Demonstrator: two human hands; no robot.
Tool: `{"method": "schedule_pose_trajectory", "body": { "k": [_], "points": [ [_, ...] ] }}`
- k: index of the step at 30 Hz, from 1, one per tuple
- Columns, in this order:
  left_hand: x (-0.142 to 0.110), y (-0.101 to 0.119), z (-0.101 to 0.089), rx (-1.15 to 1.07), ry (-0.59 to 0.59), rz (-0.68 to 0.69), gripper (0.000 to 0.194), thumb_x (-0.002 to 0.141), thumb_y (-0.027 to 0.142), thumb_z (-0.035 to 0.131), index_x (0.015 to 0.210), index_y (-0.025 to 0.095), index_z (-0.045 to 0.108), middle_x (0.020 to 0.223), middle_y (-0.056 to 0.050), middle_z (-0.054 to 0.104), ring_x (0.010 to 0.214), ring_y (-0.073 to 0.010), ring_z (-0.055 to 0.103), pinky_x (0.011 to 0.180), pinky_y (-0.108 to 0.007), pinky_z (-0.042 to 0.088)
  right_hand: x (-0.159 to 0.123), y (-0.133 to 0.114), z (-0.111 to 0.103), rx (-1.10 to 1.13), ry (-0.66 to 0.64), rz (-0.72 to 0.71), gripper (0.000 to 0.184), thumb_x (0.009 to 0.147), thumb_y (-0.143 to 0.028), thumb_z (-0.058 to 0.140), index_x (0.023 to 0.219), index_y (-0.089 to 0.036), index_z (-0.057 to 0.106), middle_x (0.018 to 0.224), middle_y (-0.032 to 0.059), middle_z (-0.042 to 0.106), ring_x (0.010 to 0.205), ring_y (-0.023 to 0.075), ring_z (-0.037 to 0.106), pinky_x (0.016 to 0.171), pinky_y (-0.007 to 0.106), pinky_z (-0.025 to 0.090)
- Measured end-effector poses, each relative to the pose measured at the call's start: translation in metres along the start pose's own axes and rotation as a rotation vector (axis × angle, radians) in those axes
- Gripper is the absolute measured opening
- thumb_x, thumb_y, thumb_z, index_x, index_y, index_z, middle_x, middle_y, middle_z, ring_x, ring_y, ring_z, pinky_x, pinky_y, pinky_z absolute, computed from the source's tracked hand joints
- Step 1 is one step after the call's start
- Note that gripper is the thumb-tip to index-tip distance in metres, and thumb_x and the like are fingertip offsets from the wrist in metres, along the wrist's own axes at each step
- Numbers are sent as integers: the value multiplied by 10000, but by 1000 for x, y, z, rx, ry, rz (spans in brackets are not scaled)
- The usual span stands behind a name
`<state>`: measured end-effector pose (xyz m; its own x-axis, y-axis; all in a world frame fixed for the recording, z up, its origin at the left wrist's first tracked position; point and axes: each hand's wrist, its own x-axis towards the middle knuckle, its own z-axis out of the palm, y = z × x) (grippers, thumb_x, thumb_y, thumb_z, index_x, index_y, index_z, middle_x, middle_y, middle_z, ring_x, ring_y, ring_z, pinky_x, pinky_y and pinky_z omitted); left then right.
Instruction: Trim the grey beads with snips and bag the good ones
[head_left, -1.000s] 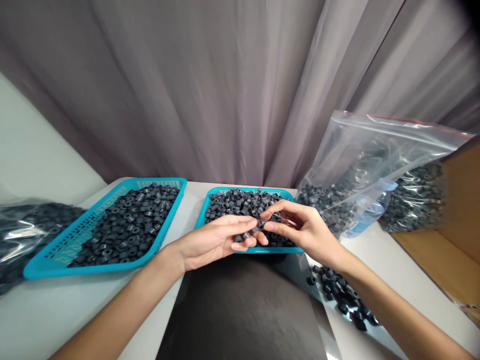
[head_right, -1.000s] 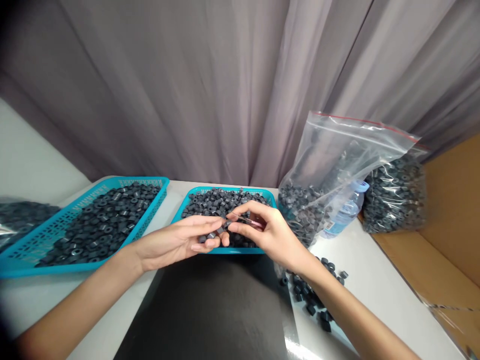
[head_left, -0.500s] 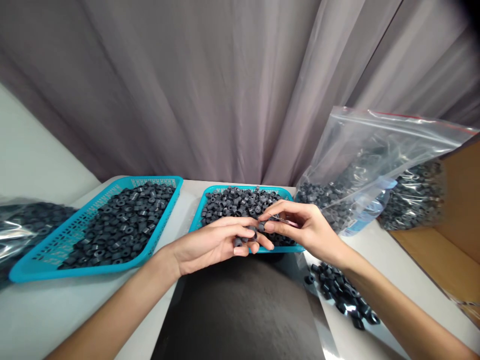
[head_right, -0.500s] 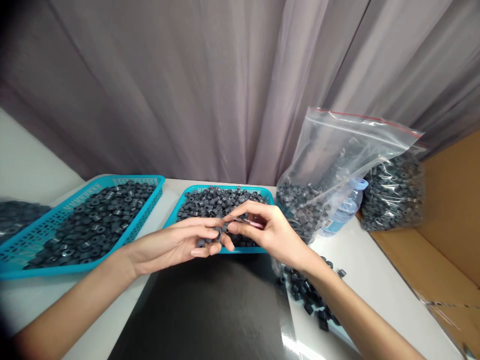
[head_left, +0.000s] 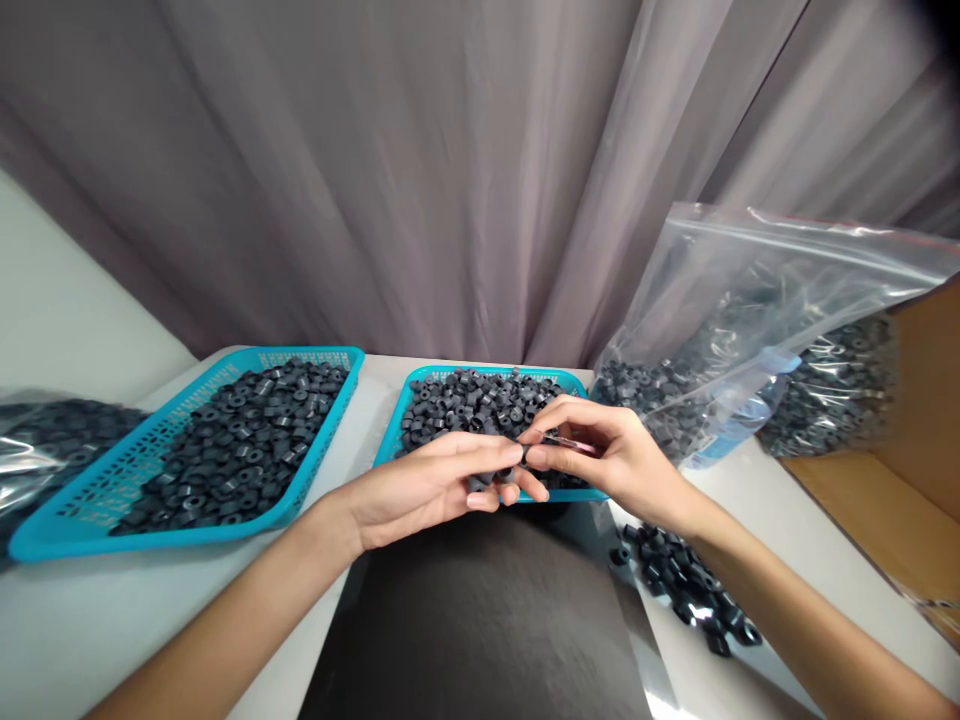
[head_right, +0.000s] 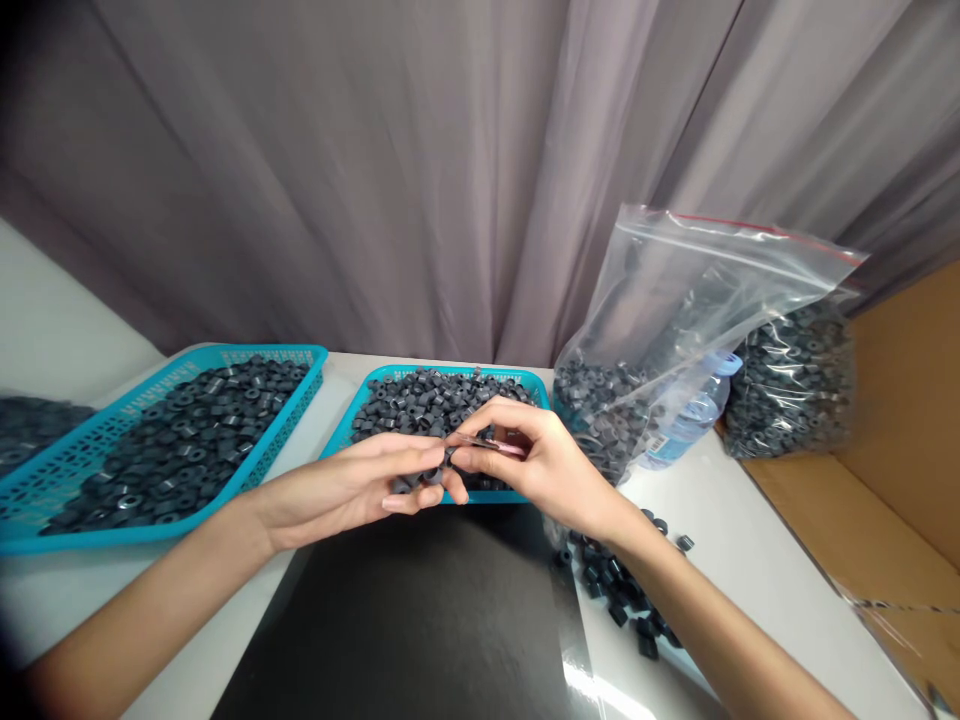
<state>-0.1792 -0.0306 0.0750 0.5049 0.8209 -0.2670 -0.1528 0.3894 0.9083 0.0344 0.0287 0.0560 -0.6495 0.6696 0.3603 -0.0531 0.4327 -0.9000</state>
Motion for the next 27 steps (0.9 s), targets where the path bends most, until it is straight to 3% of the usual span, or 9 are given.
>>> {"method": "schedule_pose_trajectory", "body": {
  "k": [8,13,27],
  "points": [
    [0,0,2,14,-20,-43,145,926,208,643,982,98,719,937,-89,706,684,-58,432,568,-185,298,-2,2,-2,-22,-49,120,244,847,-401,736,951,-189,675,907,41,670,781,158,611,704,287,514],
    [0,-1,1,86,-31,-53,168,935,221,610,1006,98,700,958,-107,713,654,-66,400,565,-214,287,-2,2,-3,-22,-65,114,303,836,-459,734,937,-181,663,871,41,664,784,164,603,683,282,505],
    [-4,5,3,351,50,38,288,934,401,587,965,124,663,767,-7,596,626,-89,344,554,-250,264,-3,2,-1,-27,-19,110,188,906,-383,678,957,-204,648,920,9,631,841,140,576,762,263,453]
  ]
}}
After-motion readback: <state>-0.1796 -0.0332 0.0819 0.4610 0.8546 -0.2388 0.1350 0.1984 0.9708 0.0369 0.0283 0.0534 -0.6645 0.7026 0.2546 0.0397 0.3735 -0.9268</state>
